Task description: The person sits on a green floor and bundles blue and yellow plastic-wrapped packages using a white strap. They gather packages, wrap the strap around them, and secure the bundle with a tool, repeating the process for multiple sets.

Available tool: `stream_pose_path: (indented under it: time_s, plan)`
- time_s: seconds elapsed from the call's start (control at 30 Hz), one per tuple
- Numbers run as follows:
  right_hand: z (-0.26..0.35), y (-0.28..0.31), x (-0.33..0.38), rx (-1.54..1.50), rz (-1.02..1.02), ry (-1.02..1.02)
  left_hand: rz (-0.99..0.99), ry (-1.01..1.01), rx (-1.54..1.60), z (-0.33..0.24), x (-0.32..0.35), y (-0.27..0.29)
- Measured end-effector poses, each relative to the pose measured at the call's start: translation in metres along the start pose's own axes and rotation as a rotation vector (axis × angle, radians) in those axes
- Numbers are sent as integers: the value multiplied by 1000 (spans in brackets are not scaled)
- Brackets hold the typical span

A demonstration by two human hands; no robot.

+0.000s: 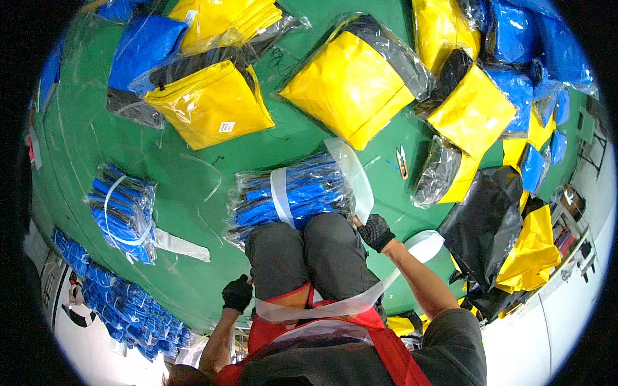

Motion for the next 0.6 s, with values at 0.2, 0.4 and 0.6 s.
stream_pose_path:
  time_s: [0.2,0.4,0.6]
  plan:
    - [60,23,-56,-581,-216,7,-379,-278,1465,-2,-46,58]
    - [15,15,22,-1090,-429,-319,-202,-121,2062,-6,-6,-3]
    - [85,9,42,-369,-114,-144,-536,-247,932,-23,29,39]
Point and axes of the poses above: each hand's wrist, its own x-axis away from the middle knuckle, its own y-axis out of the back of the hand, z = x × y, the point moved 4 cm from there along -x, towards the middle knuckle, and after that the axes turned 6 degrees about y, right-handed, at the moved point
